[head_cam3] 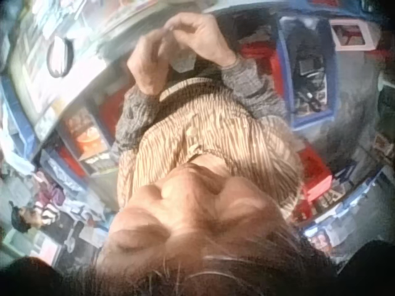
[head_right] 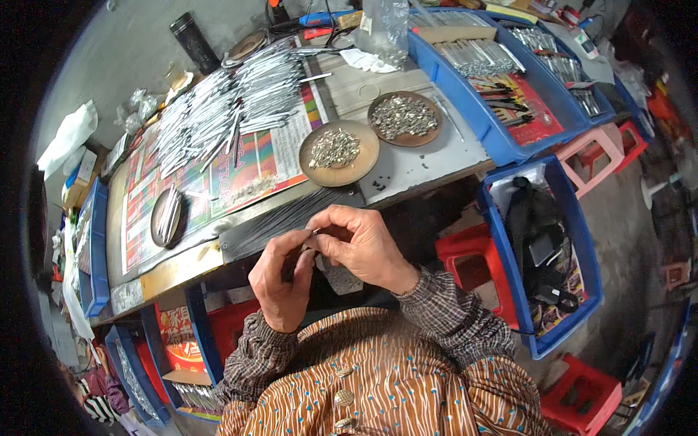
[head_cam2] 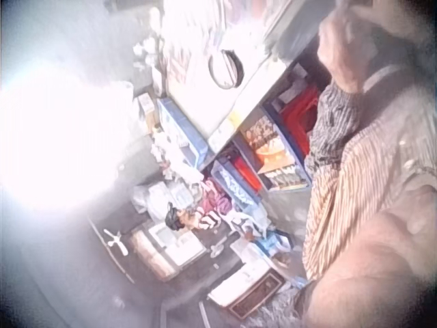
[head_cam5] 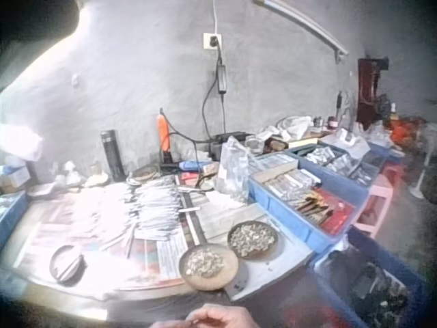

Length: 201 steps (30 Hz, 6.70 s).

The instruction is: The person assembles small metal components onto thin metal strips by hand at a workbench.

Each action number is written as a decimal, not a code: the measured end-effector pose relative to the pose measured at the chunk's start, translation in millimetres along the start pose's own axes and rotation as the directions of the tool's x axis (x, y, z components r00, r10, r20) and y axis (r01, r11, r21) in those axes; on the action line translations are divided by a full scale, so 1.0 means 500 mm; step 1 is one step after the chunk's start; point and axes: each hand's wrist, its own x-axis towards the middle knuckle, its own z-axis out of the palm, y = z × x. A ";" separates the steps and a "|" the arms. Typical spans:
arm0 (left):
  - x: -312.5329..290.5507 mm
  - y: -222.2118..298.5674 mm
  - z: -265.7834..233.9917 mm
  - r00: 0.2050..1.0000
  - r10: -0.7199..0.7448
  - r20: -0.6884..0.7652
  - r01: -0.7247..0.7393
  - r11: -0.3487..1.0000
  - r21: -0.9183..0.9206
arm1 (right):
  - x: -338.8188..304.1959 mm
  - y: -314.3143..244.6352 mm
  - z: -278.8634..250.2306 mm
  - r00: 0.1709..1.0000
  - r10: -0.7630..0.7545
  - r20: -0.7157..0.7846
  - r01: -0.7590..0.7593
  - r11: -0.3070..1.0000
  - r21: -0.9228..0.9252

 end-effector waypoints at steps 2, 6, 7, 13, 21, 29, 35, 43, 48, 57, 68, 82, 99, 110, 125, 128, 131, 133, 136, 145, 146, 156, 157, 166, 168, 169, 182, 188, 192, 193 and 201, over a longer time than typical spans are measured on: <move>0.010 0.004 -0.003 0.990 0.140 -0.022 -0.135 0.981 0.138 | 0.001 -0.006 -0.004 1.000 0.000 -0.003 0.000 1.000 0.020; 0.018 0.006 -0.002 0.992 0.125 -0.009 -0.122 0.980 0.154 | 0.011 -0.027 -0.038 0.970 -0.239 0.050 0.242 0.907 -0.345; 0.020 0.003 0.000 0.993 0.116 -0.023 -0.110 0.978 0.178 | 0.013 -0.032 -0.054 0.939 -0.338 0.070 0.325 0.797 -0.510; 0.029 -0.014 -0.023 1.000 0.029 -0.004 -0.028 0.983 0.183 | 0.034 -0.049 -0.163 0.837 -0.535 -0.114 0.145 0.418 -0.897; 0.036 -0.035 -0.021 0.994 0.103 -0.025 -0.097 0.980 0.176 | 0.069 -0.049 -0.227 0.808 -0.589 -0.002 0.025 0.038 -0.999; 0.033 -0.035 -0.017 1.000 0.016 -0.011 -0.014 0.987 0.158 | 0.078 -0.038 -0.228 0.840 -0.540 0.053 -0.015 -0.121 -0.993; 0.035 -0.036 -0.014 1.000 0.025 -0.019 -0.022 0.989 0.145 | 0.081 -0.034 -0.227 0.818 -0.575 0.021 0.009 -0.024 -1.000; 0.019 -0.037 -0.022 0.997 -0.074 -0.011 0.075 0.994 0.080 | 0.091 -0.027 -0.221 0.810 -0.582 0.070 0.058 -0.040 -0.998; 0.015 -0.042 -0.023 0.992 -0.127 -0.007 0.126 0.992 -0.010 | 0.094 -0.027 -0.219 0.806 -0.587 0.076 0.085 -0.013 -0.996; 0.015 -0.008 -0.030 0.943 -0.327 0.065 0.328 0.879 -0.346 | 0.081 -0.038 -0.184 0.723 -0.691 -0.009 0.211 0.233 -0.949; 0.005 0.009 -0.037 0.879 -0.451 0.156 0.437 0.630 -0.642 | 0.015 -0.013 -0.008 0.887 -0.459 0.053 0.428 0.773 -0.468; -0.004 0.002 -0.026 0.895 -0.424 0.141 0.399 0.617 -0.678 | 0.005 -0.011 0.024 0.904 -0.426 0.030 0.402 0.826 -0.395; -0.004 -0.005 -0.019 0.908 -0.364 0.208 0.381 0.506 -0.774 | -0.007 0.004 0.022 0.957 -0.253 -0.138 0.205 0.935 -0.291; -0.008 -0.042 -0.033 0.997 -0.070 -0.027 0.050 0.889 -0.454 | 0.007 -0.042 0.023 0.888 -0.422 0.182 0.406 0.534 -0.742; -0.013 -0.044 -0.020 0.991 -0.045 -0.129 -0.020 0.887 -0.462 | 0.006 -0.045 0.045 0.893 -0.390 0.225 0.421 0.547 -0.723; -0.014 -0.043 -0.019 0.988 -0.126 -0.089 0.058 0.839 -0.541 | 0.003 -0.036 0.050 0.878 -0.434 0.202 0.430 0.531 -0.730; -0.013 -0.037 -0.016 0.983 -0.167 -0.073 0.095 0.810 -0.578 | 0.000 -0.021 0.041 0.866 -0.466 0.182 0.432 0.514 -0.741; -0.015 -0.037 -0.014 0.979 -0.183 -0.084 0.099 0.799 -0.593 | 0.000 -0.006 0.036 0.855 -0.487 0.179 0.442 0.504 -0.742; -0.017 -0.038 -0.012 0.978 -0.185 -0.091 0.093 0.789 -0.607 | 0.000 0.005 0.033 0.831 -0.523 0.186 0.472 0.489 -0.734; -0.016 -0.036 -0.011 0.974 -0.211 -0.083 0.107 0.750 -0.652 | 0.011 0.020 0.049 0.757 -0.609 0.237 0.523 0.347 -0.779; -0.016 -0.036 -0.012 0.973 -0.217 -0.080 0.113 0.746 -0.656 | 0.013 0.023 0.052 0.745 -0.623 0.239 0.522 0.322 -0.790; -0.016 -0.036 -0.003 0.975 -0.201 -0.099 0.090 0.755 -0.650 | 0.007 0.027 0.048 0.806 -0.555 0.208 0.438 0.321 -0.840; -0.017 -0.036 -0.004 0.974 -0.202 -0.101 0.090 0.756 -0.648 | 0.007 0.027 0.053 0.805 -0.555 0.209 0.440 0.322 -0.838; -0.016 -0.032 -0.005 0.974 -0.204 -0.101 0.096 0.772 -0.628 | 0.005 0.027 0.060 0.773 -0.624 0.111 0.445 0.410 -0.796; -0.015 -0.030 -0.006 0.972 -0.218 -0.083 0.115 0.758 -0.642 | 0.004 0.026 0.056 0.780 -0.611 0.135 0.440 0.382 -0.812; -0.014 -0.031 -0.006 0.972 -0.218 -0.082 0.115 0.758 -0.643 | 0.004 0.024 0.059 0.780 -0.611 0.134 0.440 0.382 -0.813; -0.010 -0.030 -0.011 0.975 -0.210 -0.073 0.115 0.757 -0.644 | 0.008 0.032 0.035 0.924 -0.379 -0.059 0.274 0.760 -0.589; -0.019 -0.031 -0.001 0.978 -0.193 -0.083 0.084 0.721 -0.688 | 0.017 0.028 0.036 0.931 -0.362 -0.049 0.281 0.795 -0.537; -0.018 -0.019 -0.014 0.978 -0.205 -0.045 0.133 0.771 -0.622 | 0.022 0.001 0.012 0.946 -0.310 -0.098 0.240 0.869 -0.432; -0.019 -0.025 -0.009 0.980 -0.180 -0.086 0.092 0.791 -0.605 | 0.016 0.007 0.024 0.924 -0.381 -0.036 0.321 0.823 -0.469; -0.023 -0.017 -0.019 0.980 -0.185 -0.077 0.106 0.805 -0.584 | 0.014 0.000 0.015 0.949 -0.313 -0.025 0.271 0.856 -0.441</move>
